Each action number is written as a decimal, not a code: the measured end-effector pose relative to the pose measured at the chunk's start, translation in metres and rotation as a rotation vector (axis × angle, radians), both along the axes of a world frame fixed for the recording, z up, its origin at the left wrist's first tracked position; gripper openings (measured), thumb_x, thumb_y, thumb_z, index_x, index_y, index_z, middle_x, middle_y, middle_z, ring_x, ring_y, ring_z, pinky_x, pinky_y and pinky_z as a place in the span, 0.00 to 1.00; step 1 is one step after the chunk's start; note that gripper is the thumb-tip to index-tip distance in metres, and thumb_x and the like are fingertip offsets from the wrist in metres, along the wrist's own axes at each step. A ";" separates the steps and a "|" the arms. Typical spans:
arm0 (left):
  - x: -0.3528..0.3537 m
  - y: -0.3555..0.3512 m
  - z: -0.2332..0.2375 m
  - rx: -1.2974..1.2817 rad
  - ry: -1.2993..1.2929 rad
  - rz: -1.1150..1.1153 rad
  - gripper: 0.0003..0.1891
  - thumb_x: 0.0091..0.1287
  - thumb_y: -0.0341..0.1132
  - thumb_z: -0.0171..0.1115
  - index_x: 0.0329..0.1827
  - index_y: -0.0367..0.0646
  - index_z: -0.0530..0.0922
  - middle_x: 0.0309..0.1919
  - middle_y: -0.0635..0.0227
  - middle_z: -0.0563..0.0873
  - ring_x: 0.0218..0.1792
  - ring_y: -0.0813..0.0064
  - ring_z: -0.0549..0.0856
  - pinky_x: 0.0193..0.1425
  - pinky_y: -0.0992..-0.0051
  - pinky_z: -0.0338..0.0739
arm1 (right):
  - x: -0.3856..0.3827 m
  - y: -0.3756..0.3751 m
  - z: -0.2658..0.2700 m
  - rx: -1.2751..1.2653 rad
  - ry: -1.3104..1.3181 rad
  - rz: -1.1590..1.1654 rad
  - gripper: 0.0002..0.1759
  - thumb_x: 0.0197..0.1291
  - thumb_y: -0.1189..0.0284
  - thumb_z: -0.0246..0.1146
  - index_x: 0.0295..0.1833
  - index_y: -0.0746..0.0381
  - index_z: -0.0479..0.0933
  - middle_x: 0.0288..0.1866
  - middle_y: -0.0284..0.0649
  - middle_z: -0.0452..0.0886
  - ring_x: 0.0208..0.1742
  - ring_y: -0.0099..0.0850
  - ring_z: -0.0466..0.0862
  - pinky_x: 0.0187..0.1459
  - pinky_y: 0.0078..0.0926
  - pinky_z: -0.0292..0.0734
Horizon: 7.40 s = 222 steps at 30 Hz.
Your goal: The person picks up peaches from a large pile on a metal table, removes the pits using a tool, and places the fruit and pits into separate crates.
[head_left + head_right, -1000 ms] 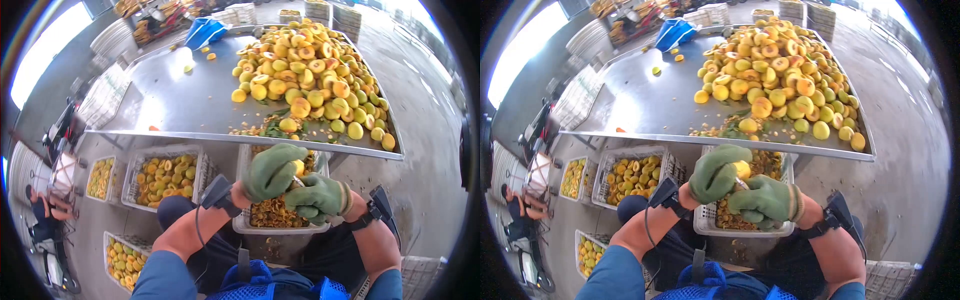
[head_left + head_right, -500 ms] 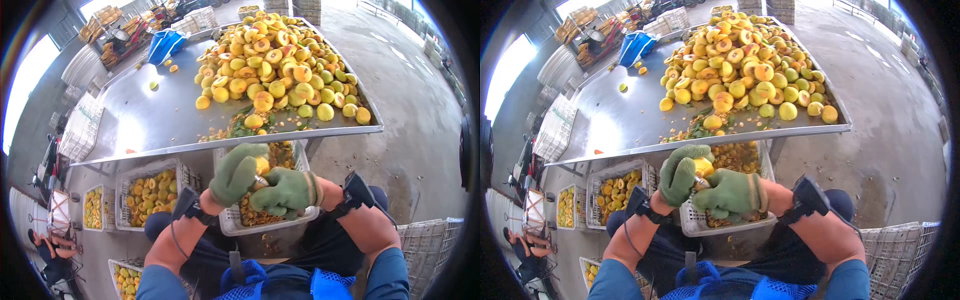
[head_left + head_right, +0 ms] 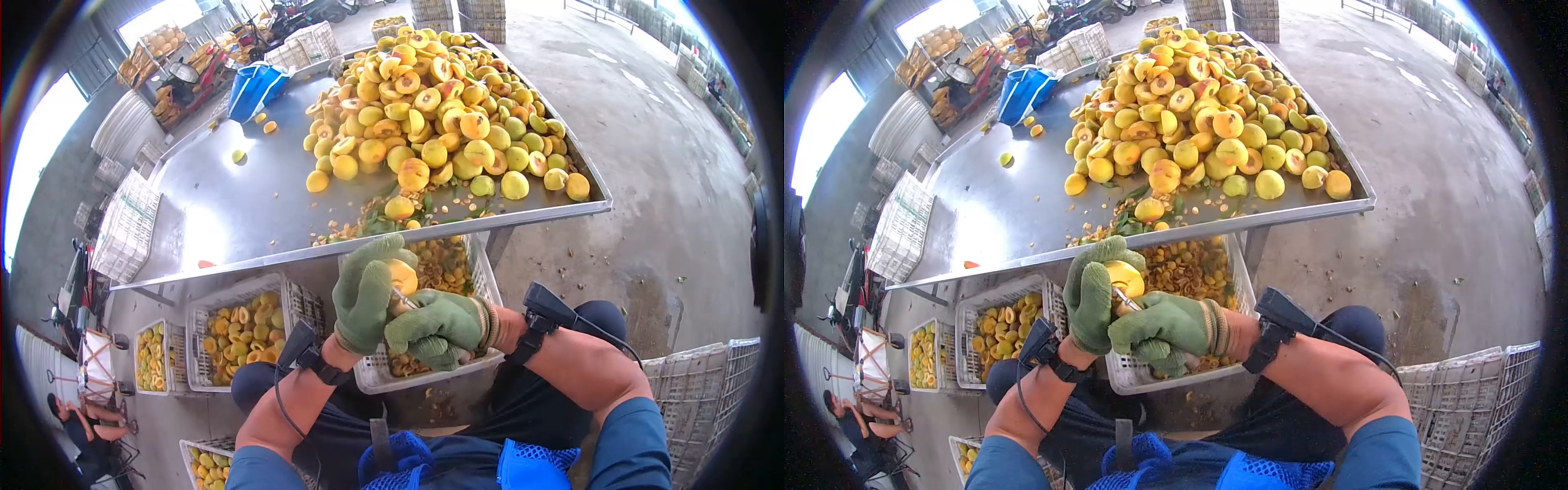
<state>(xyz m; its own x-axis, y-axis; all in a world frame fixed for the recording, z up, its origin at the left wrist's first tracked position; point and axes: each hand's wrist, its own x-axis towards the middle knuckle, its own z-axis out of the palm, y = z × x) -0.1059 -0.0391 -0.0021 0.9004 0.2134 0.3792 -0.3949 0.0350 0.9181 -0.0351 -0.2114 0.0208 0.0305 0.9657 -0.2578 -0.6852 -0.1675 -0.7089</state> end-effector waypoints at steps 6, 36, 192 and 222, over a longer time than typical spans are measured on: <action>-0.007 0.004 0.002 0.150 -0.080 0.006 0.21 0.83 0.41 0.49 0.67 0.33 0.76 0.52 0.58 0.87 0.48 0.74 0.86 0.55 0.72 0.82 | 0.005 0.003 0.004 -0.018 -0.010 0.113 0.11 0.68 0.65 0.67 0.36 0.60 0.80 0.18 0.30 0.74 0.13 0.22 0.74 0.13 0.23 0.67; -0.024 -0.005 -0.012 -0.660 0.228 -0.054 0.32 0.80 0.62 0.49 0.71 0.44 0.72 0.47 0.65 0.86 0.44 0.74 0.86 0.47 0.72 0.87 | -0.033 0.025 0.010 0.021 -0.347 -0.016 0.12 0.70 0.64 0.66 0.40 0.62 0.82 0.18 0.30 0.71 0.13 0.21 0.70 0.15 0.22 0.63; 0.081 0.023 -0.007 -0.022 0.414 0.246 0.23 0.82 0.51 0.52 0.56 0.38 0.83 0.43 0.66 0.88 0.41 0.76 0.86 0.47 0.74 0.84 | 0.065 0.053 -0.031 -0.377 -1.446 -0.418 0.24 0.62 0.59 0.67 0.56 0.65 0.78 0.44 0.55 0.88 0.48 0.53 0.88 0.49 0.48 0.83; 0.074 0.012 0.004 -0.016 0.366 0.136 0.13 0.83 0.40 0.52 0.53 0.38 0.79 0.43 0.67 0.86 0.44 0.75 0.83 0.53 0.70 0.80 | 0.057 0.044 -0.024 -0.344 -1.238 -0.402 0.24 0.65 0.58 0.65 0.58 0.64 0.79 0.45 0.57 0.87 0.50 0.55 0.88 0.50 0.48 0.83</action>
<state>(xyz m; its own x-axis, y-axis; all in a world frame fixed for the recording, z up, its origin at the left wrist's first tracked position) -0.0322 -0.0268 0.0015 0.9384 0.3438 0.0338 -0.0435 0.0206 0.9988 0.0223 -0.1673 -0.0029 0.6817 0.7272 -0.0805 0.3268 -0.4010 -0.8558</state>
